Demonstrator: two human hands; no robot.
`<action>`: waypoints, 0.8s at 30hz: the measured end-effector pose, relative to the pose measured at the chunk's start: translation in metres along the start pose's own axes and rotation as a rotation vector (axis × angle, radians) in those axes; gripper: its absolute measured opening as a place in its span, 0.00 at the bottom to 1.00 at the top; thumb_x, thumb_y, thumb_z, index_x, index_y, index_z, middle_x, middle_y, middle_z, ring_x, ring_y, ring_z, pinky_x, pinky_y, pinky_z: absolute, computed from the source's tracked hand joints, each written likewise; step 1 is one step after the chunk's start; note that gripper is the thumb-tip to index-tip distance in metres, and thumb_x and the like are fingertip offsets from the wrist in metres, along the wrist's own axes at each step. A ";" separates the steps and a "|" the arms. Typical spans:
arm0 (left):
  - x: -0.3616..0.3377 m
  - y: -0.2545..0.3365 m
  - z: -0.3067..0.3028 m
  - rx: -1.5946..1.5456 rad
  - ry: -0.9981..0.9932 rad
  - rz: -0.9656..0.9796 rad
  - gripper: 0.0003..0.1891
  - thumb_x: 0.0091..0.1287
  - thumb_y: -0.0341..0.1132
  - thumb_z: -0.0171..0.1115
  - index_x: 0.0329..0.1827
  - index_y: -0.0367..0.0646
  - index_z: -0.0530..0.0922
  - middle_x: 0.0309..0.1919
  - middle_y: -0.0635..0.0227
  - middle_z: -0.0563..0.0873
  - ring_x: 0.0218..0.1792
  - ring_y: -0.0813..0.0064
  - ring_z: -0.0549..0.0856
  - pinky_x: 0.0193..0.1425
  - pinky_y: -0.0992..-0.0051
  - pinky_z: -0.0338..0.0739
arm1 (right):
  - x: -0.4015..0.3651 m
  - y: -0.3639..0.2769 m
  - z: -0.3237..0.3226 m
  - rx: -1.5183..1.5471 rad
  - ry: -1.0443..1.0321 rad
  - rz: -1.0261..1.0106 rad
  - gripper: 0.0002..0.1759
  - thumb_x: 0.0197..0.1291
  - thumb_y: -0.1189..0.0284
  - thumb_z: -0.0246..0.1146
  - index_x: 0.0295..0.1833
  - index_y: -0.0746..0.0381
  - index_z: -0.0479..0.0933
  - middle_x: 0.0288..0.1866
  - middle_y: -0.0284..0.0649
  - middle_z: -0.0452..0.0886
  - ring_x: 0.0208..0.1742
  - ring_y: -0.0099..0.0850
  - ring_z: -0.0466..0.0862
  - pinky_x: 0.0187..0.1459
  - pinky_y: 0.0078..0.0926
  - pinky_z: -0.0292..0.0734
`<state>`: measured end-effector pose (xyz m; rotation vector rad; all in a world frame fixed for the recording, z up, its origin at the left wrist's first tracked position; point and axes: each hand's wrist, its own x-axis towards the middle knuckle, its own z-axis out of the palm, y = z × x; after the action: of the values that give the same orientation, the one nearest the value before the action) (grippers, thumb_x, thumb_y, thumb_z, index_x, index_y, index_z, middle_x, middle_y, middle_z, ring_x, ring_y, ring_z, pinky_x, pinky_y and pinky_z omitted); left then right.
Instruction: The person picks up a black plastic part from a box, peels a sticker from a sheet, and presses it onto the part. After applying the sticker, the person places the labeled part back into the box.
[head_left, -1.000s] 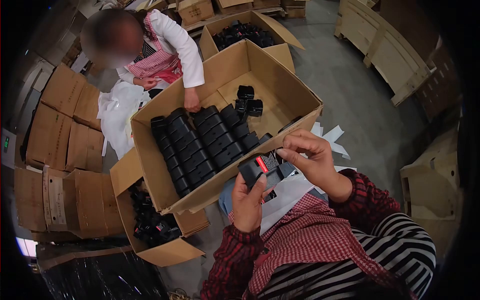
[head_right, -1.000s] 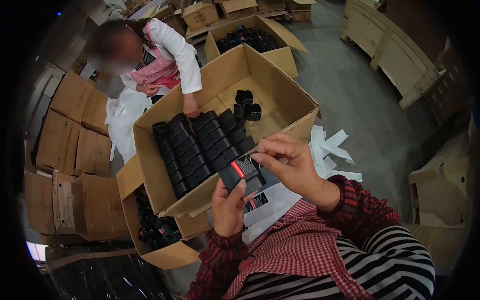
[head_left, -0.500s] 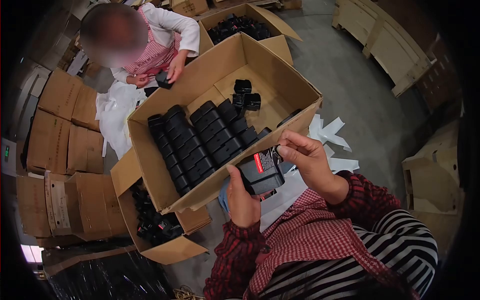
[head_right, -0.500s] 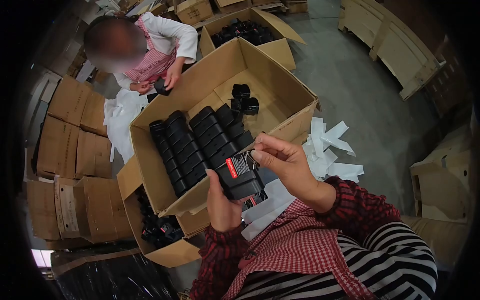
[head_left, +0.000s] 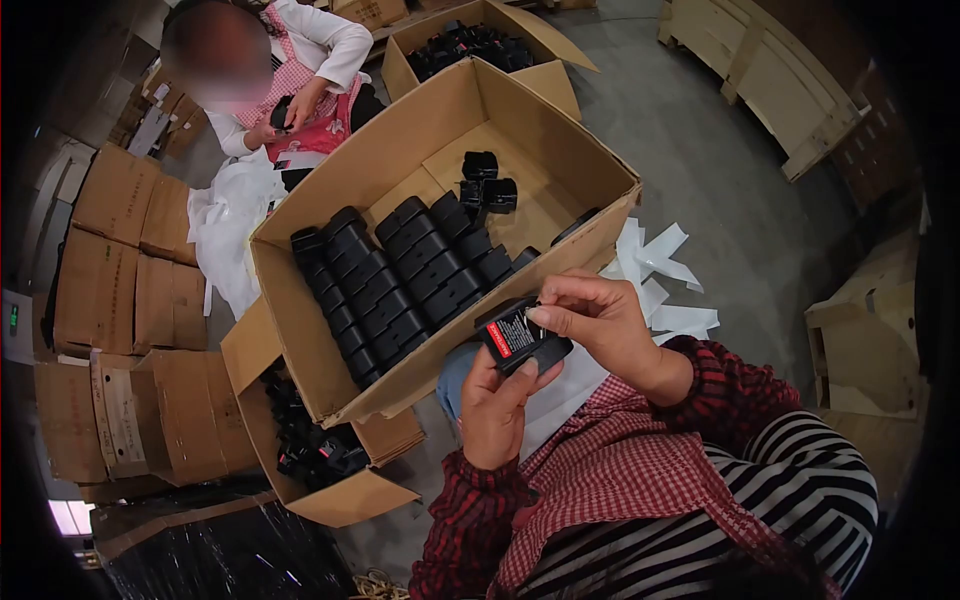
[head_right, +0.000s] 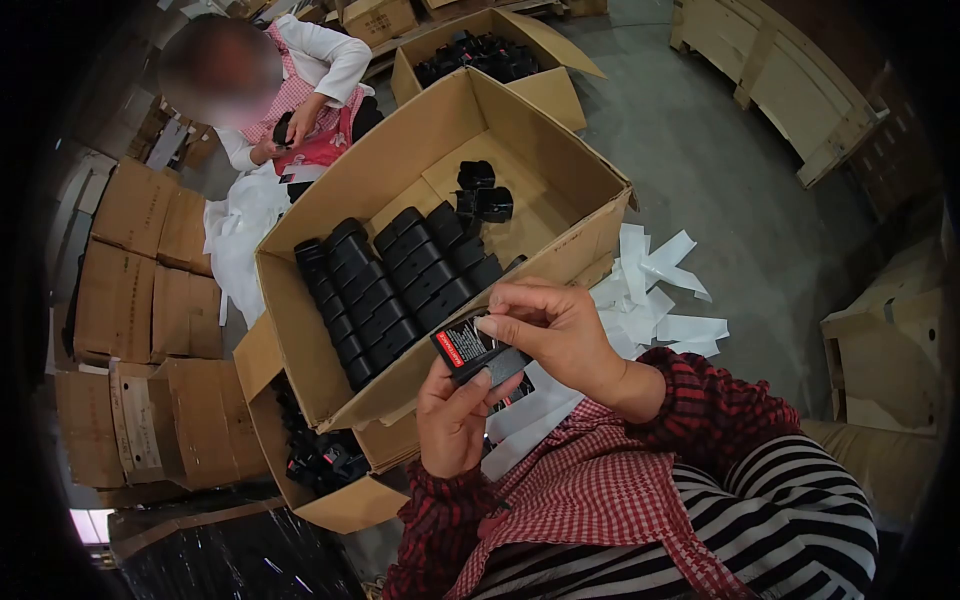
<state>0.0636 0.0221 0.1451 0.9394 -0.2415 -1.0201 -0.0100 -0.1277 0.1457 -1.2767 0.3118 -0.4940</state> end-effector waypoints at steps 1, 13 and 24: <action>-0.001 0.001 0.001 0.007 -0.001 0.000 0.20 0.69 0.23 0.51 0.64 0.37 0.67 0.58 0.61 0.77 0.58 0.68 0.78 0.62 0.64 0.76 | 0.000 0.002 0.002 0.003 0.001 0.000 0.06 0.57 0.80 0.67 0.41 0.66 0.80 0.36 0.28 0.77 0.37 0.15 0.77 0.36 0.13 0.73; -0.001 0.000 0.002 -0.004 0.039 0.003 0.19 0.68 0.22 0.50 0.62 0.34 0.68 0.55 0.58 0.78 0.55 0.65 0.81 0.59 0.62 0.79 | -0.001 0.005 0.003 0.010 0.026 0.022 0.07 0.56 0.79 0.68 0.40 0.68 0.81 0.38 0.31 0.78 0.39 0.17 0.79 0.41 0.15 0.75; 0.000 -0.002 0.000 -0.010 0.035 0.007 0.19 0.67 0.22 0.50 0.61 0.34 0.68 0.54 0.57 0.78 0.54 0.65 0.81 0.60 0.62 0.79 | 0.000 0.015 0.005 0.042 0.056 -0.029 0.06 0.56 0.80 0.68 0.39 0.68 0.81 0.38 0.32 0.78 0.39 0.18 0.79 0.41 0.16 0.76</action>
<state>0.0622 0.0216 0.1437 0.9462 -0.2108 -0.9969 -0.0051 -0.1205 0.1329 -1.2293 0.3286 -0.5594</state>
